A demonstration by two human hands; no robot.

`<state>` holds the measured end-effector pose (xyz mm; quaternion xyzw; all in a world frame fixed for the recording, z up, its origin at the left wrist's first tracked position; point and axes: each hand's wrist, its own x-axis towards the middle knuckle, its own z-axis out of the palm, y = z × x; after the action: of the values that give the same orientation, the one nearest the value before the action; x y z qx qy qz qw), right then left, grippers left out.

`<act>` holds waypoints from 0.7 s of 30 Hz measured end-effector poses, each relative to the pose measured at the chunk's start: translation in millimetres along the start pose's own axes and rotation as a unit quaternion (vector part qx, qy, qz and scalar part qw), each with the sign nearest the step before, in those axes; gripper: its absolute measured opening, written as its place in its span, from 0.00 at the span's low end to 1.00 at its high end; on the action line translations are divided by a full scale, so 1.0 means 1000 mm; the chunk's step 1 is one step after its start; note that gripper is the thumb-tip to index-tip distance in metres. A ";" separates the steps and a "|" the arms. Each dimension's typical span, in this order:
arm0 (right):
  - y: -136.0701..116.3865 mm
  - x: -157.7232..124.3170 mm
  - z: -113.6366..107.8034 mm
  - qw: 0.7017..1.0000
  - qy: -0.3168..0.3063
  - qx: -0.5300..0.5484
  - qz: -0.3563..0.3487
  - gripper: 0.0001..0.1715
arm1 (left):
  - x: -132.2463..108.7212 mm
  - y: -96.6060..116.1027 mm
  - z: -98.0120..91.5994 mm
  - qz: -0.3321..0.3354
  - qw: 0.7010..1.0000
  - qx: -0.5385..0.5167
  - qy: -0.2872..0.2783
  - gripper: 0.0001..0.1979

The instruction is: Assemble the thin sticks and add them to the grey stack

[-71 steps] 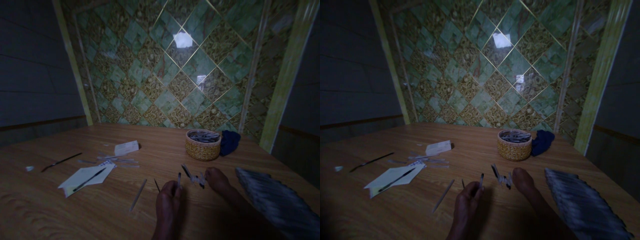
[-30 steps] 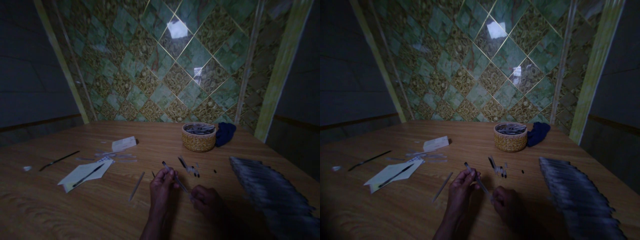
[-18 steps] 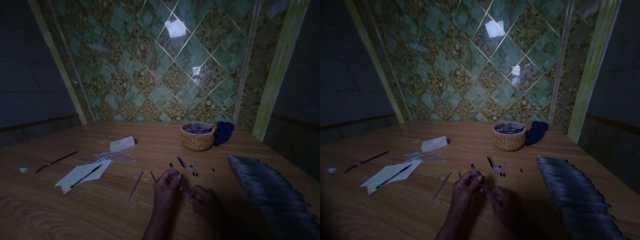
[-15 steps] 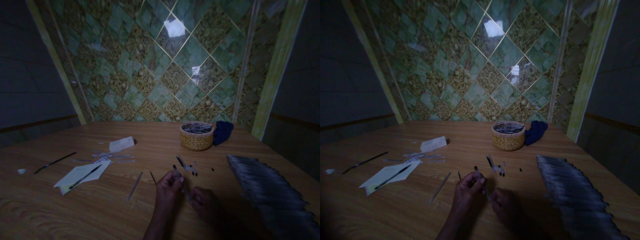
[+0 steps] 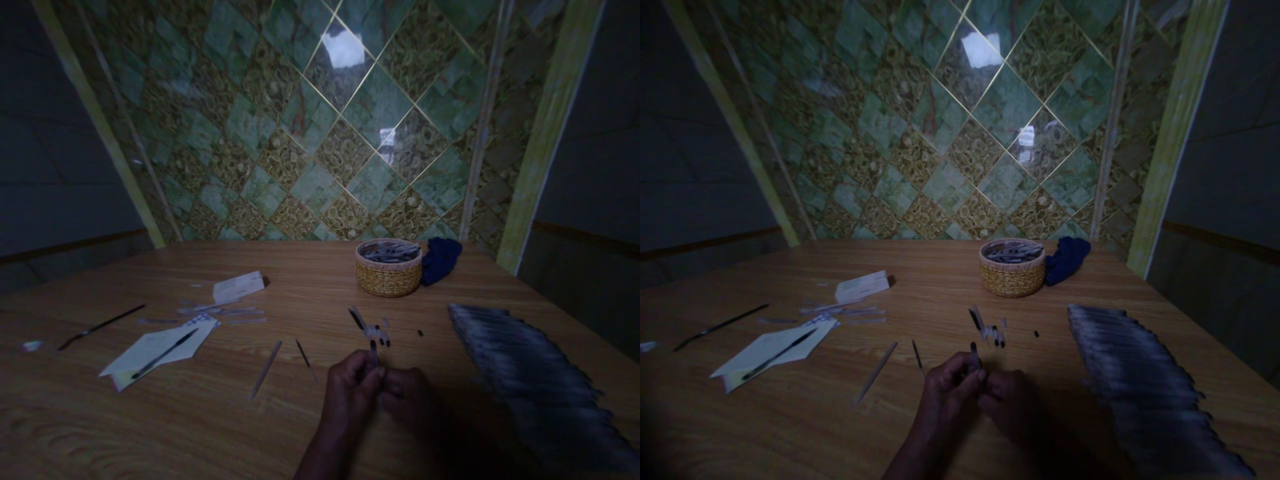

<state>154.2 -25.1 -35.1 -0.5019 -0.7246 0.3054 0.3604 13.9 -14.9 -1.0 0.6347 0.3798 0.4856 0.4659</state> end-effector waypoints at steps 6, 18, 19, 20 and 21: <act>-0.003 -0.003 0.004 0.999 0.004 -0.045 -0.008 0.11 | 0.000 -0.001 0.001 0.005 1.000 0.020 -0.013 0.08; 0.008 -0.009 0.002 0.994 -0.027 -0.106 -0.004 0.12 | -0.006 0.001 0.008 0.035 0.993 0.109 0.000 0.09; 0.008 -0.010 0.002 0.995 -0.019 -0.094 -0.006 0.13 | -0.007 0.001 0.008 0.039 0.992 0.119 0.000 0.09; 0.007 -0.011 0.002 0.997 -0.011 -0.079 -0.010 0.13 | -0.007 0.001 0.008 0.039 0.992 0.122 -0.002 0.09; 0.006 -0.012 0.003 0.998 -0.006 -0.062 -0.013 0.13 | -0.008 0.001 0.008 0.038 0.992 0.122 -0.003 0.10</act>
<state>158.0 -34.5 -44.1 -0.5116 -0.7509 0.2580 0.3284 20.0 -23.9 -3.0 0.7023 0.4103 0.4509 0.3676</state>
